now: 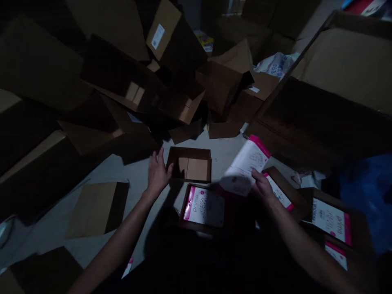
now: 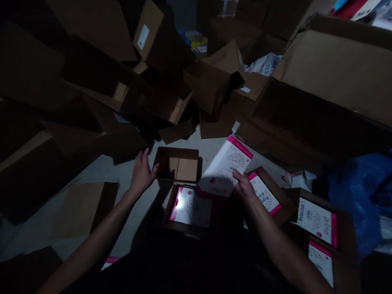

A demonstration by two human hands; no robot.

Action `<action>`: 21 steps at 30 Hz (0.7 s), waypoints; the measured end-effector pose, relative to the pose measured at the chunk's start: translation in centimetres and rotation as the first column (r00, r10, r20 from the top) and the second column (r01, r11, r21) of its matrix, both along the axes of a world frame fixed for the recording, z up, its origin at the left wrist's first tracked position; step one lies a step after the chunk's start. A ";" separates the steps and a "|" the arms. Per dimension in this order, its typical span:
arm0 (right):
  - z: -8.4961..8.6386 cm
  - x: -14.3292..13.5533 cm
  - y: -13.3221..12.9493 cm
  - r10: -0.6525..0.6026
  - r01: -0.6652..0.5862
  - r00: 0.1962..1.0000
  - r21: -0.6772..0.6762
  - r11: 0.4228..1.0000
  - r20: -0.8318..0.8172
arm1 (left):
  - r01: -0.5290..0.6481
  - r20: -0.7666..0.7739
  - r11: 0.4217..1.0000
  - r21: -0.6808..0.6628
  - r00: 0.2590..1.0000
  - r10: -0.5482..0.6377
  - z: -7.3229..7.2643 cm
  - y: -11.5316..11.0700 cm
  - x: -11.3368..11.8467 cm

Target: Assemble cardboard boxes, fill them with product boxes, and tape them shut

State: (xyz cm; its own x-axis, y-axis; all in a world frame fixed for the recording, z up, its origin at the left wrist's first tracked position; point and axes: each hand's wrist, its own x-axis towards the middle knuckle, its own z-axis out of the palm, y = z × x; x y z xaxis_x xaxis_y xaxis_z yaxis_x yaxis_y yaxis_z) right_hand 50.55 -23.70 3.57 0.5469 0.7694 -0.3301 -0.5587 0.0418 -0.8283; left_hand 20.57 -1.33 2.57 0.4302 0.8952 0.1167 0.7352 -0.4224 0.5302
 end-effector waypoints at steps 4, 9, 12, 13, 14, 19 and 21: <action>4.6 -2.2 9.3 0.179 -0.178 0.795 -0.060 0.982 0.579 | -0.010 -0.069 0.953 -0.304 0.998 -0.012 -3.2 0.6 -1.7; 4.8 -6.3 18.6 0.796 -0.305 -0.242 -0.822 0.481 0.555 | -0.019 0.044 0.918 -0.397 0.998 0.040 -5.4 -1.1 -2.4; 1.7 -7.9 20.5 0.858 -0.261 -0.364 -0.924 0.281 0.363 | -0.030 0.068 0.904 -0.426 0.996 0.065 -5.6 -1.4 -2.6; 0.9 -8.2 20.6 0.859 -0.258 -0.372 -0.928 0.268 0.352 | -0.023 0.076 0.898 -0.440 0.995 0.062 -5.5 -1.4 -2.6; 0.3 -8.4 20.4 0.854 -0.255 -0.373 -0.925 0.282 0.363 | -0.008 0.083 0.891 -0.453 0.995 0.052 -5.5 -1.4 -2.5; 1.4 -6.7 16.2 0.712 -0.248 -0.314 -0.778 0.578 0.629 | 0.044 0.122 0.863 -0.503 0.992 0.020 -5.3 -1.7 -1.8; 3.1 -3.4 13.4 0.551 -0.214 -0.236 -0.596 0.774 0.800 | 0.030 0.132 0.849 -0.528 0.990 0.047 -5.3 -1.7 -1.8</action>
State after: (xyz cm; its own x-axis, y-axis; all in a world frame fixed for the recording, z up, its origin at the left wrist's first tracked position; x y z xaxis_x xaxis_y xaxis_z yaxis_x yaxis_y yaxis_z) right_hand 47.11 -10.30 6.66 0.0188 0.9998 0.0009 0.9082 -0.0167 -0.4182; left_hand 18.77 -3.03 -2.72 0.4364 0.8415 -0.3183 0.6429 -0.0442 0.7646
